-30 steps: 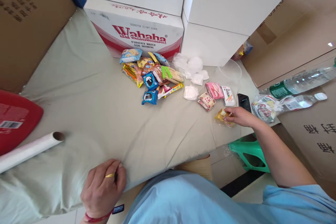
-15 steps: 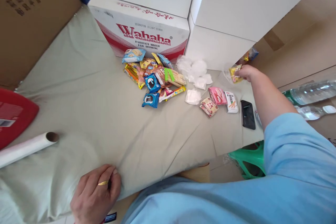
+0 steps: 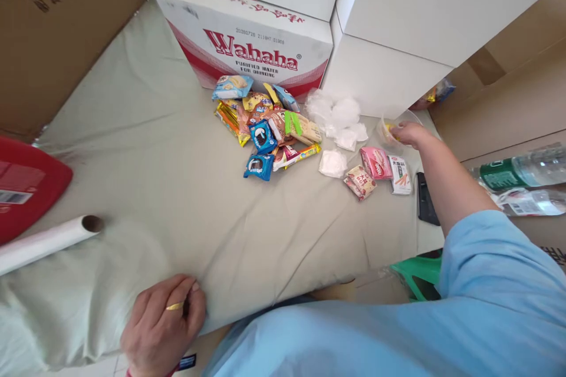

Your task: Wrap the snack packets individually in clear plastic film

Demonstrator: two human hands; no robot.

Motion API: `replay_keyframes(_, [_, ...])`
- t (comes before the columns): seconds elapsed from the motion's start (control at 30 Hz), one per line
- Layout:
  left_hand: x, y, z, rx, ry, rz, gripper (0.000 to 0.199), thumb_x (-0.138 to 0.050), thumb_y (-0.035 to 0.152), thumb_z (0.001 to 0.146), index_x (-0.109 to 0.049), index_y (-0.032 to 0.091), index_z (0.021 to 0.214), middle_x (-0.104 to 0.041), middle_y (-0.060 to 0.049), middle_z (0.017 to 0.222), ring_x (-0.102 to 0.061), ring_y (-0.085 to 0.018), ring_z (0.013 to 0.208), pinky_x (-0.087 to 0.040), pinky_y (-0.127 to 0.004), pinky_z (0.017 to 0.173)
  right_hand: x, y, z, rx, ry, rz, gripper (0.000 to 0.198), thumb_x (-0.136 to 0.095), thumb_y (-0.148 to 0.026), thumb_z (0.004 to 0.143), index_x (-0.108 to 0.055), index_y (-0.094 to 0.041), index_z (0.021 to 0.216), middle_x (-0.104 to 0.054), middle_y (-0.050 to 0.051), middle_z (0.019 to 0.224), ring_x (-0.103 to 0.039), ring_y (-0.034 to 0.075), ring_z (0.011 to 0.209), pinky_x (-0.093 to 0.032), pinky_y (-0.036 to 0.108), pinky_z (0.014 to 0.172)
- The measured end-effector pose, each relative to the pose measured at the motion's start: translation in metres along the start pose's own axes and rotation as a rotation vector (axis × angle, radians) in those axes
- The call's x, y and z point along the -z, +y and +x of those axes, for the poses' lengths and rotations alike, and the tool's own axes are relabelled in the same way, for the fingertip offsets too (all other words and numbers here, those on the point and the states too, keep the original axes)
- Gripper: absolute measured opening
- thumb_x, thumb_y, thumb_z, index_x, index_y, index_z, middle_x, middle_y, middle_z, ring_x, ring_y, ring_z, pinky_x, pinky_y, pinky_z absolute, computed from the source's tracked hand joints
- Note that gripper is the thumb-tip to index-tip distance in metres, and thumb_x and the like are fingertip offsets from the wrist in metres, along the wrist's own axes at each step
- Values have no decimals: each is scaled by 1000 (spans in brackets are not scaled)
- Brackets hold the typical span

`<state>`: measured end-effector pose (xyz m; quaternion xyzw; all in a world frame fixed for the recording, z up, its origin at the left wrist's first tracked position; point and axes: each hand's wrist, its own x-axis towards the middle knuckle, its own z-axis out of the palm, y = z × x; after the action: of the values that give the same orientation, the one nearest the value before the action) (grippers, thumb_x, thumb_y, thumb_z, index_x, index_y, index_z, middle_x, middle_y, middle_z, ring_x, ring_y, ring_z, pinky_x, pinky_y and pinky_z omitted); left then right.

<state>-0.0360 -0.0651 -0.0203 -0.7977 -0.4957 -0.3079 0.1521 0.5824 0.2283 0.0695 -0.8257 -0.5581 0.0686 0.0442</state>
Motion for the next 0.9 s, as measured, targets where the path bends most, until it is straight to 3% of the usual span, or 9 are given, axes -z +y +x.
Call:
replay_keyframes(0.1, [-1,1,1,2,7,10,25,-79,1,78,-65,17,91,-75,-8,83,-66,-23,73,-56,-36,71,15,0,-23,-20,166,-50,37,-67,-31,94,-71,-4,119,-70,27,123,-66,31,113,-47,42,100])
replay_keyframes(0.2, [-2,1,-1,12,-4,32,25,-79,2,78,-65,18,91,-75,-8,84,-66,-23,74,-56,-37,72,18,2,-58,70,367,24,29,-56,-27,97,-75,-13,113,-74,18,114,-67,31,111,-47,44,103])
replay_keyframes(0.23, [-2,1,-2,16,-9,36,24,-79,3,78,-66,18,92,-75,-8,84,-66,-24,74,-56,-37,72,14,3,-70,74,347,101,28,-55,-28,97,-76,-15,110,-76,15,106,-70,29,102,-51,41,97])
replay_keyframes(0.33, [-4,1,-5,22,-11,36,23,-79,4,79,-66,18,93,-75,-8,84,-66,-24,75,-56,-37,72,-4,2,-95,0,74,326,30,-56,-31,95,-76,-16,111,-77,9,93,-69,21,78,-54,32,76])
replay_keyframes(0.43, [-4,1,-5,19,-6,37,23,-78,4,79,-66,18,92,-75,-8,84,-66,-24,74,-55,-37,72,-22,-2,-102,-7,-111,245,25,-63,-28,89,-78,-16,105,-76,6,88,-66,19,76,-49,27,70])
replay_keyframes(0.53, [-4,1,-4,5,-2,39,22,-77,4,80,-65,18,91,-74,-8,84,-65,-24,74,-55,-37,72,-29,-7,-98,7,-177,148,18,-68,-32,88,-77,-16,87,-69,3,72,-60,18,71,-43,26,66])
replay_keyframes(0.63, [-4,1,-3,4,-2,39,22,-77,4,80,-65,19,92,-74,-8,84,-65,-24,75,-55,-37,73,-29,-11,-95,-71,-276,185,33,-71,-48,89,-72,-17,77,-55,-1,58,-48,14,58,-36,27,57])
replay_keyframes(0.73, [-4,1,-4,16,-3,45,23,-76,4,80,-65,19,93,-74,-8,85,-65,-23,75,-55,-37,73,-29,-15,-99,-108,-373,273,39,-78,-56,83,-68,-18,78,-58,-2,64,-47,13,60,-35,26,56])
replay_keyframes(0.9, [-3,2,-4,14,9,53,24,-77,5,79,-65,19,93,-75,-8,85,-65,-23,74,-54,-36,73,-39,-26,-116,-116,-296,487,42,-87,-45,75,-67,-19,101,-73,5,98,-62,17,78,-47,25,63])
